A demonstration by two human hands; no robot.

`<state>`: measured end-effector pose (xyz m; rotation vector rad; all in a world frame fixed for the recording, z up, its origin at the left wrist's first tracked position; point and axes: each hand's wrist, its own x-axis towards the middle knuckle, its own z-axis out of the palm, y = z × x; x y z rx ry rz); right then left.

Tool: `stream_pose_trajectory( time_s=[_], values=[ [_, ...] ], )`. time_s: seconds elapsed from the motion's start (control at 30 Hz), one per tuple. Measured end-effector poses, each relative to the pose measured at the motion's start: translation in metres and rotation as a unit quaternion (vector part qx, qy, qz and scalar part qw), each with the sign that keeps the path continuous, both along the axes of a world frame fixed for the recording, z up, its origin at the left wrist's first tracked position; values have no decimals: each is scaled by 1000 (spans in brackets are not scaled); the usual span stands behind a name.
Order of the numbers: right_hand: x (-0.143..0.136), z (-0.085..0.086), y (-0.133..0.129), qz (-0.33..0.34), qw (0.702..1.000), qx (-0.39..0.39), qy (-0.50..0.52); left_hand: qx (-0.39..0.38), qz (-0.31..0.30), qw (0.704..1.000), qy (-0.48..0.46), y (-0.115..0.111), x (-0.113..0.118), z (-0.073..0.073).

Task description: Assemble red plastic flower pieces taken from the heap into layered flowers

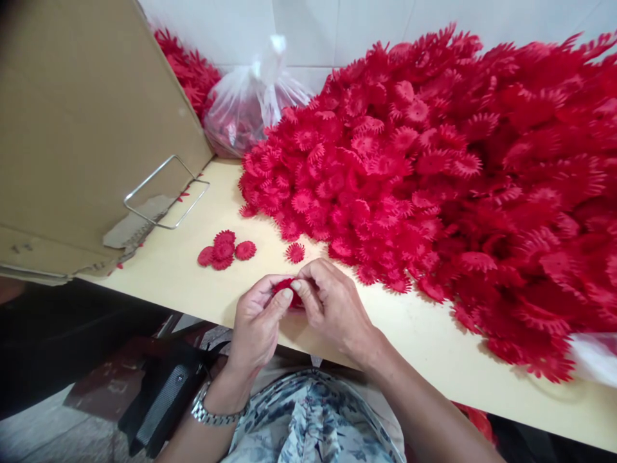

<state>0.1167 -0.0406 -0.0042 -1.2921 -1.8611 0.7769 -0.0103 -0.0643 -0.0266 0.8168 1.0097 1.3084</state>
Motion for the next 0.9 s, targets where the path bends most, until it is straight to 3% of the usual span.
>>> stream_pose_trajectory(
  time_s=[0.1,0.2,0.3,0.47,0.6,0.7,0.77,0.9],
  values=[
    [-5,0,-6,25,989,-92,111,-31,21,999,-19,4,-1,3],
    [-8,-1,-10,71,947,-193,249,-75,-28,993,-82,6,-2,8],
    [-8,-1,-9,91,940,-207,255,-70,-48,993,-81,4,-2,9],
    [-4,2,-6,33,994,-72,75,7,-4,998,62,-3,3,6],
    [-7,1,-6,-10,996,91,-7,-20,-12,999,-29,0,8,15],
    [-11,-5,-6,-37,966,230,-111,-86,-7,990,-114,5,10,23],
    [-11,-8,-6,-23,957,256,-137,-109,12,985,-130,7,9,24],
    [-2,-1,-5,27,981,183,-57,-80,53,990,-104,12,-3,24]
  ],
)
